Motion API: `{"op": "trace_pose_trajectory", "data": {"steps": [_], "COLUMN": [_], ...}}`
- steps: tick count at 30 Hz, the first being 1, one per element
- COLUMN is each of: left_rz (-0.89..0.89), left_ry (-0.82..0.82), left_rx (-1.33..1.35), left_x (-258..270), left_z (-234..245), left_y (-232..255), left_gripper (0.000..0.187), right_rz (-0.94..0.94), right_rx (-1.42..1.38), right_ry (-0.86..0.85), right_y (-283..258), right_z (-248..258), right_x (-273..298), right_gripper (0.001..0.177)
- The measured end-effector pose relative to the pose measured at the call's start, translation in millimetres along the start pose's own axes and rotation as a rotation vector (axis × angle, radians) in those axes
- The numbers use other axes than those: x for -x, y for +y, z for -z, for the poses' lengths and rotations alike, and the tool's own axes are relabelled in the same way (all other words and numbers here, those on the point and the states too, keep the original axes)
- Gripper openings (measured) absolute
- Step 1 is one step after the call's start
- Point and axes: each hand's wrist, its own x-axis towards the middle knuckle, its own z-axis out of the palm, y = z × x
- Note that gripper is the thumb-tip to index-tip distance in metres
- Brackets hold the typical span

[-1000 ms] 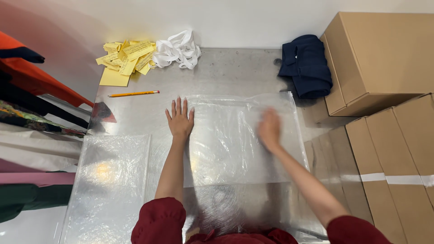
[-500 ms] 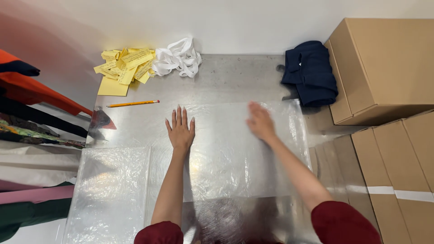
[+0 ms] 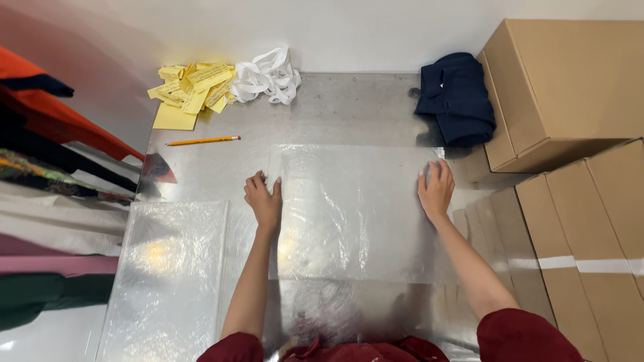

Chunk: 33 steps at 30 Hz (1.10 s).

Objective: The person unties a white ribbon from a cardboard box, removes a black object wrapped in plastic, and then prepares a new plastic bubble wrap sleeve on a metal table.

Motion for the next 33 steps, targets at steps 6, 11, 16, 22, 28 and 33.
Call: {"op": "trace_pose_trajectory", "data": {"steps": [6, 11, 16, 22, 28, 33], "left_rz": [0.074, 0.112, 0.062, 0.073, -0.1, -0.338], "left_ry": [-0.169, -0.267, -0.348, -0.416, -0.233, -0.304], "left_rx": [-0.101, 0.056, 0.128, 0.142, -0.653, -0.016], "left_x": [-6, -5, 8, 26, 45, 56], "left_z": [-4, 24, 101, 182, 168, 137], "left_y": [-63, -68, -31, -48, -70, 27], "left_gripper": [0.037, 0.03, 0.027, 0.018, 0.042, 0.036], "right_rz": [-0.204, -0.441, -0.553, -0.442, -0.262, -0.007], "right_rx": [-0.16, -0.194, -0.41, -0.732, -0.925, -0.877], "right_ry": [0.099, 0.003, -0.282, -0.475, -0.502, -0.446], "right_y": [23, 88, 81, -4, -72, -112], "right_z": [-1, -49, -43, 12, 37, 70], "right_x": [19, -7, -7, 19, 32, 37], "right_gripper": [0.053, 0.058, 0.038, 0.05, 0.05, 0.023]}}
